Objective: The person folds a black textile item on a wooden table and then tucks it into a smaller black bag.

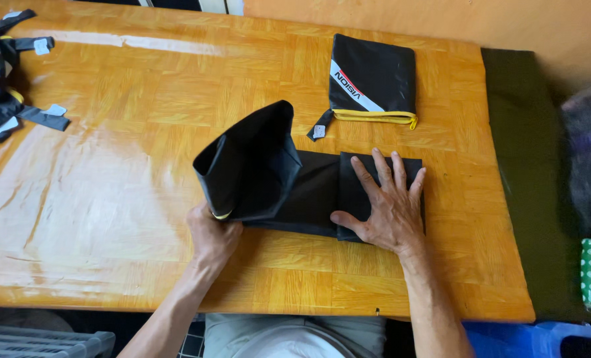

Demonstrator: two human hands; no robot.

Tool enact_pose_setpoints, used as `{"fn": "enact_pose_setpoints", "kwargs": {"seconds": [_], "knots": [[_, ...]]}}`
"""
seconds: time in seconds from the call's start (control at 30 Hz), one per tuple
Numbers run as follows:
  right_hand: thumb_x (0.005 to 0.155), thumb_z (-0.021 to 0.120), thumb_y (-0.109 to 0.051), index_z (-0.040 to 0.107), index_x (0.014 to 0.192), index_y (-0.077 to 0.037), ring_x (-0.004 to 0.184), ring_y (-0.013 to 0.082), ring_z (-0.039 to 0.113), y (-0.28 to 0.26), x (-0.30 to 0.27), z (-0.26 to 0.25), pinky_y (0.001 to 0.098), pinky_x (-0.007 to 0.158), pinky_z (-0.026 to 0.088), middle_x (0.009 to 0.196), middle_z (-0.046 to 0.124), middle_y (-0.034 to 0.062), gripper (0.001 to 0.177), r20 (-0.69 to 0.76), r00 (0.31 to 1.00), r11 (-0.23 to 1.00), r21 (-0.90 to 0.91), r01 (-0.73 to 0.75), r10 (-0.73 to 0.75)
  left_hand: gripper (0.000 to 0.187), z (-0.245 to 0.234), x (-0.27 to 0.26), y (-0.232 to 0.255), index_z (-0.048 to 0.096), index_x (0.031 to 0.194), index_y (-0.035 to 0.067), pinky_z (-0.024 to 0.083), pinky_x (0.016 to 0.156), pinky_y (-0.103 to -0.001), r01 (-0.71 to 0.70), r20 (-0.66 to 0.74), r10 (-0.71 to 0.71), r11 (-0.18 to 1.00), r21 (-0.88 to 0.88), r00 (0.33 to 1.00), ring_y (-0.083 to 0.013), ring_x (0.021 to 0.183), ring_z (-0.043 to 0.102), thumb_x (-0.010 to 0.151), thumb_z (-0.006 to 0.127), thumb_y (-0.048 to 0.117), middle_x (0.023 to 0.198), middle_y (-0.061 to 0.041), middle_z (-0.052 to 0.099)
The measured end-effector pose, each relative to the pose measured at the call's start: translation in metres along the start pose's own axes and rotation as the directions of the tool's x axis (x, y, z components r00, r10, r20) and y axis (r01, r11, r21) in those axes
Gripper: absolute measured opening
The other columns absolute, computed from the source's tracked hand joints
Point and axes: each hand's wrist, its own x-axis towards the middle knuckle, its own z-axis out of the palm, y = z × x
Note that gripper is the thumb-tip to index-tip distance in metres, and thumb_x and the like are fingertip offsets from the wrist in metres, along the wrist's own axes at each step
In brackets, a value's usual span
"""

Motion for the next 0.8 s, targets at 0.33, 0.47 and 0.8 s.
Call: {"fn": "enact_pose_setpoints", "kwargs": {"seconds": [0.33, 0.47, 0.8], "knots": [[0.073, 0.061, -0.085, 0.036, 0.159, -0.028, 0.153, 0.0451, 0.015, -0.001, -0.002, -0.005, 0.0815, 0.111, 0.002, 0.166, 0.026, 0.0139, 0.106, -0.027, 1.0, 0.998, 0.057, 0.012, -0.011, 0.08, -0.013, 0.013, 0.093, 0.061, 0.14, 0.009, 0.05, 0.106, -0.046, -0.276, 0.3, 0.235, 0.955, 0.103, 0.924, -0.0358, 0.124, 0.062, 0.063, 0.061, -0.013, 0.128, -0.015, 0.07], [0.062, 0.074, -0.062, 0.029, 0.161, -0.032, 0.154, 0.0432, 0.01, 0.001, -0.002, -0.001, 0.082, 0.111, 0.002, 0.169, 0.018, 0.0096, 0.113, -0.013, 1.0, 0.999, 0.037, 0.019, -0.018, 0.07, -0.014, 0.014, 0.1, 0.056, 0.145, 0.006, 0.053, 0.103, -0.043, -0.489, 0.442, 0.329, 0.811, 0.321, 0.835, -0.0345, 0.128, 0.059, 0.077, 0.059, -0.01, 0.136, -0.017, 0.067], [0.07, 0.064, -0.08, 0.034, 0.159, -0.028, 0.152, 0.0454, 0.016, -0.004, -0.002, -0.007, 0.0838, 0.109, 0.008, 0.166, 0.023, 0.0135, 0.107, -0.012, 1.0, 1.0, 0.002, 0.024, -0.024, 0.082, -0.059, 0.07, 0.159, 0.052, 0.149, 0.008, 0.045, 0.107, -0.053, -0.446, 0.838, 0.049, 0.863, 0.238, 0.543, -0.0441, 0.135, 0.05, 0.077, 0.06, 0.047, 0.147, -0.021, 0.053]]}}
